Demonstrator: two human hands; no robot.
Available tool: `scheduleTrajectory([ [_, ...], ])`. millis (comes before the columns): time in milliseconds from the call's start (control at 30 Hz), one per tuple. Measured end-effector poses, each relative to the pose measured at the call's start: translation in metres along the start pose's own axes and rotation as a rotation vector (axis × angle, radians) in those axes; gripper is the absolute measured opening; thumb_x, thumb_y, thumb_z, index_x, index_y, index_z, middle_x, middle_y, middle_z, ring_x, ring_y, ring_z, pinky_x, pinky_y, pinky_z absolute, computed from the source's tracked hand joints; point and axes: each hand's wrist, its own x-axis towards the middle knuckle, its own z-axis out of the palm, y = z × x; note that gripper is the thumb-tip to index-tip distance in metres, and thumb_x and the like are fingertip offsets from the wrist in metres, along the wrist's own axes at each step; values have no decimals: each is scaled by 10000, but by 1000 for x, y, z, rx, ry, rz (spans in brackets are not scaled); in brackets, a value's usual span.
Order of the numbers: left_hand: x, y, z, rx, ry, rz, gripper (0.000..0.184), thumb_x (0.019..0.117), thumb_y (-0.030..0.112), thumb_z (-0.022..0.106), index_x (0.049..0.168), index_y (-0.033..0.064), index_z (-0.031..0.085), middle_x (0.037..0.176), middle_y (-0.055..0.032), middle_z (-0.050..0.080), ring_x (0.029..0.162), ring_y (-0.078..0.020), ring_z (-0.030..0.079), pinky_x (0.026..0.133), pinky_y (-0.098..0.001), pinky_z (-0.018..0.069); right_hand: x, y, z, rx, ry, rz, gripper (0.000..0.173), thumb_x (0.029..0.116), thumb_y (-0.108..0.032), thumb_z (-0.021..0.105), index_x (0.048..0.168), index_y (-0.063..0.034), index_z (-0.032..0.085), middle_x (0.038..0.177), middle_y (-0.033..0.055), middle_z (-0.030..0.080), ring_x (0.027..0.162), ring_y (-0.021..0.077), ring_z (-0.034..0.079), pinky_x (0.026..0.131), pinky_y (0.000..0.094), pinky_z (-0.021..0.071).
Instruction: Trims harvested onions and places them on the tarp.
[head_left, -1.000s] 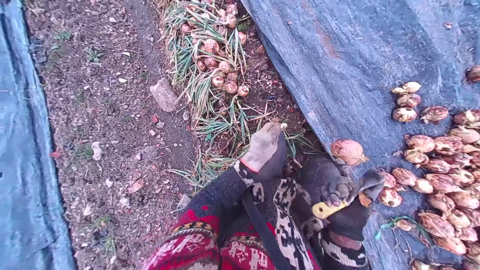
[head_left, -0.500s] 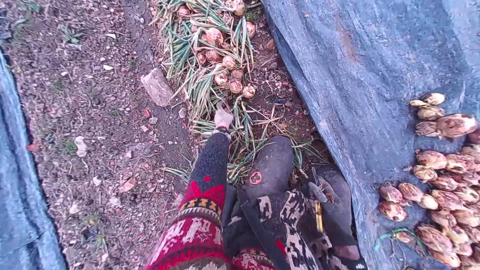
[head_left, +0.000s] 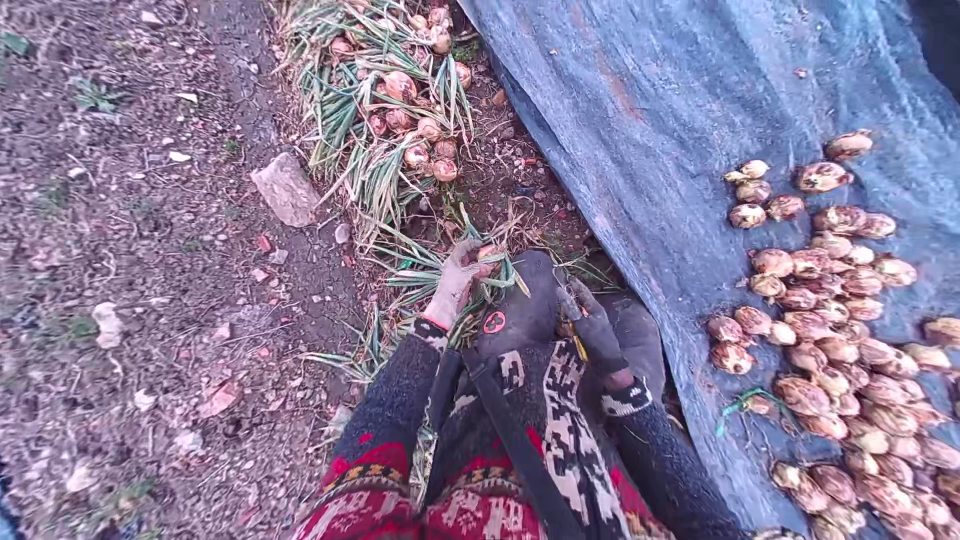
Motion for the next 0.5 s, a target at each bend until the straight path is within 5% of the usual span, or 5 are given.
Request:
scheduleTrajectory([
  [67, -21, 2, 15, -172, -123, -3, 632, 808, 34, 768, 1402, 7, 552, 1317, -192, 636, 1134, -291, 657, 939, -448, 586, -1, 2, 3, 55, 2, 18, 659, 992, -487, 614, 1525, -131, 462, 1099, 102, 682, 697, 152, 634, 587, 354, 570],
  [200, -57, 14, 37, -588, -328, 19, 635, 903, 75, 663, 1495, 63, 434, 1328, -189, 609, 1058, -264, 670, 869, -420, 594, -17, 6, 0, 231, 31, -3, 551, 1059, -409, 516, 1520, -113, 456, 872, 74, 654, 607, 153, 588, 534, 331, 543],
  [300, -67, 32, 45, -757, -361, 89, 571, 1007, 338, 552, 1505, 76, 455, 1393, -179, 600, 1203, -286, 635, 988, -460, 557, -28, 0, -8, 260, 131, -96, 521, 1073, -390, 491, 1494, -83, 488, 806, 51, 637, 579, 142, 572, 520, 319, 534],
  [400, -68, 59, 60, 33, -30, 256, 589, 936, 266, 731, 1432, 20, 532, 1320, -103, 653, 1160, -149, 652, 977, -318, 565, -36, -9, -15, 229, 242, -224, 502, 1068, -330, 514, 1471, -31, 506, 1055, 92, 698, 797, 121, 654, 732, 318, 587],
  [500, -68, 72, 70, 737, -31, 615, 555, 867, 391, 780, 1352, 146, 664, 1378, -106, 625, 1319, -228, 553, 1139, -462, 437, -39, -26, -20, 202, 227, -313, 520, 1070, -319, 507, 1492, -15, 480, 1275, 133, 661, 968, 131, 675, 862, 324, 585],
])
